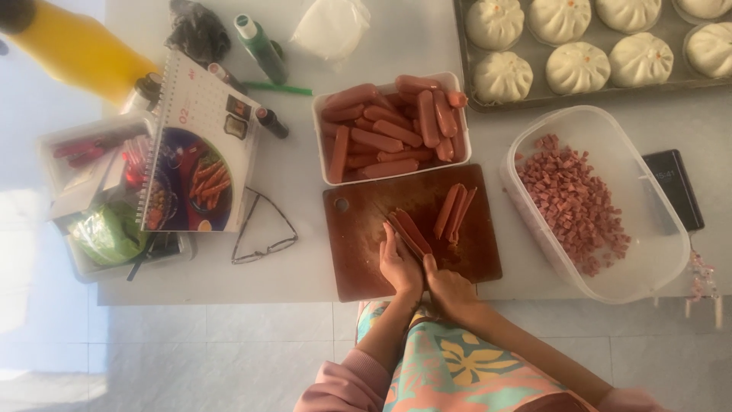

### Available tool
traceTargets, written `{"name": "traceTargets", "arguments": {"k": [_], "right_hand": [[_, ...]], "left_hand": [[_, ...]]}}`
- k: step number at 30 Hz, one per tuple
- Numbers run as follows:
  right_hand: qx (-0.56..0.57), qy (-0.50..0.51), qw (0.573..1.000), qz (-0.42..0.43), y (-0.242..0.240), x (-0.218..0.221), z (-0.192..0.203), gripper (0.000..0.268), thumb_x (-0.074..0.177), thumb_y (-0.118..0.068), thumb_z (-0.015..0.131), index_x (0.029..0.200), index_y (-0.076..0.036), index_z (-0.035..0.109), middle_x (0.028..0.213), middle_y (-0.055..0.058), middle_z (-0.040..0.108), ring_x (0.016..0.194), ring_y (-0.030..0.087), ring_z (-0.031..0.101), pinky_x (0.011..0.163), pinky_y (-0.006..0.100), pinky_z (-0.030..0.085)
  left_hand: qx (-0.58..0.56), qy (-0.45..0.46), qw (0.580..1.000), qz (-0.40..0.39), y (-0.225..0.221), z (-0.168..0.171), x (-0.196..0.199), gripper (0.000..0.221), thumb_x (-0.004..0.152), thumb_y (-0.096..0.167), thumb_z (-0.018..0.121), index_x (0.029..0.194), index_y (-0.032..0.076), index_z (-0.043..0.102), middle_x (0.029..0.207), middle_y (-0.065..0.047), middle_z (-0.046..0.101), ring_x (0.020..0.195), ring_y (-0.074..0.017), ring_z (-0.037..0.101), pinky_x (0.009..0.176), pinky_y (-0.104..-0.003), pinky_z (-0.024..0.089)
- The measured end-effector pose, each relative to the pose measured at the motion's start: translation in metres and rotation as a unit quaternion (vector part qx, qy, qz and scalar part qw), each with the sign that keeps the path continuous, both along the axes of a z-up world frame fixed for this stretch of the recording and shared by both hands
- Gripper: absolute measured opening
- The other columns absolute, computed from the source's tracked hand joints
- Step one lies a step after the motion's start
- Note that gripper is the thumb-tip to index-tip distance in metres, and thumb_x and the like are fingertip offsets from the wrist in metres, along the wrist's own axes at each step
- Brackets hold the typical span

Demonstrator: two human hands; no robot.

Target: Cutting sausages into small pieces on a cutting board using a knife for food preparation.

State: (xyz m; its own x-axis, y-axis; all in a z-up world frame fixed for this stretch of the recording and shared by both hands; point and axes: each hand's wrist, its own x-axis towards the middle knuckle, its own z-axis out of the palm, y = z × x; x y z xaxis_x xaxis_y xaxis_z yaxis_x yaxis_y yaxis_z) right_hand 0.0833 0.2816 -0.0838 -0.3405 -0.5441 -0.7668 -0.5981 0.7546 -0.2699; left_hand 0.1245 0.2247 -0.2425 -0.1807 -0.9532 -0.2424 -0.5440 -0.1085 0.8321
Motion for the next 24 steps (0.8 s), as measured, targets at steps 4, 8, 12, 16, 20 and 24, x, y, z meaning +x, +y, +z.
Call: {"name": "traceTargets", "arguments": {"k": [4, 8, 12, 16, 20, 24], "right_hand": [[-0.003, 0.014, 0.999, -0.044, 0.013, 0.001, -0.028, 0.061, 0.091, 0.0, 0.048, 0.146, -0.006, 0.024, 0.1, 0.023, 0.074, 0.098, 0.045, 0.073, 0.086, 0.056, 0.058], [-0.014, -0.002, 0.991, -0.13, -0.001, 0.003, 0.012, 0.045, 0.101, -0.027, 0.024, 0.133, -0.002, 0.044, 0.105, 0.027, 0.073, 0.107, 0.045, 0.071, 0.097, 0.056, 0.052], [0.0, -0.014, 0.997, -0.076, 0.007, -0.004, 0.007, 0.043, 0.096, -0.01, 0.038, 0.14, -0.011, 0.034, 0.103, 0.024, 0.074, 0.102, 0.046, 0.073, 0.09, 0.058, 0.055], [-0.027, -0.021, 0.998, -0.043, 0.059, 0.001, -0.004, 0.05, 0.09, -0.004, 0.047, 0.137, -0.011, 0.032, 0.095, 0.021, 0.075, 0.091, 0.042, 0.075, 0.081, 0.053, 0.059], [0.03, -0.059, 0.997, -0.046, 0.113, -0.002, 0.005, 0.047, 0.096, -0.042, 0.037, 0.134, -0.014, 0.034, 0.078, 0.007, 0.058, 0.069, 0.027, 0.057, 0.064, 0.043, 0.043], [0.101, -0.096, 0.982, -0.125, 0.143, -0.008, 0.028, 0.067, 0.093, -0.081, 0.031, 0.113, -0.019, 0.045, 0.072, 0.005, 0.057, 0.067, 0.024, 0.059, 0.063, 0.034, 0.041]], "left_hand": [[-0.032, -0.002, 0.999, -0.003, -0.002, 0.006, -0.003, 0.041, 0.105, 0.037, 0.058, 0.146, 0.037, 0.06, 0.09, -0.006, 0.067, 0.096, -0.0307, 0.074, 0.084, -0.04, 0.061], [-0.052, -0.001, 0.999, -0.011, -0.004, 0.005, 0.0, 0.041, 0.105, 0.035, 0.059, 0.145, 0.034, 0.062, 0.089, -0.008, 0.068, 0.094, -0.0321, 0.074, 0.081, -0.042, 0.061], [-0.064, -0.009, 0.998, -0.009, -0.006, -0.017, -0.001, 0.041, 0.104, 0.037, 0.06, 0.144, 0.037, 0.062, 0.087, -0.005, 0.067, 0.092, -0.0268, 0.075, 0.079, -0.039, 0.061], [-0.048, 0.017, 0.999, -0.01, -0.005, -0.005, 0.0, 0.041, 0.105, 0.041, 0.057, 0.145, 0.031, 0.062, 0.091, -0.007, 0.069, 0.095, -0.0296, 0.073, 0.083, -0.039, 0.059], [0.015, -0.001, 1.0, -0.025, -0.011, 0.026, -0.004, 0.045, 0.106, 0.04, 0.05, 0.148, 0.029, 0.058, 0.109, -0.005, 0.07, 0.105, -0.0266, 0.07, 0.087, -0.041, 0.058], [0.088, 0.001, 0.992, -0.086, -0.018, 0.069, -0.005, 0.056, 0.107, 0.03, 0.044, 0.161, 0.028, 0.033, 0.148, -0.01, 0.061, 0.127, -0.0306, 0.065, 0.1, -0.044, 0.057]]}}
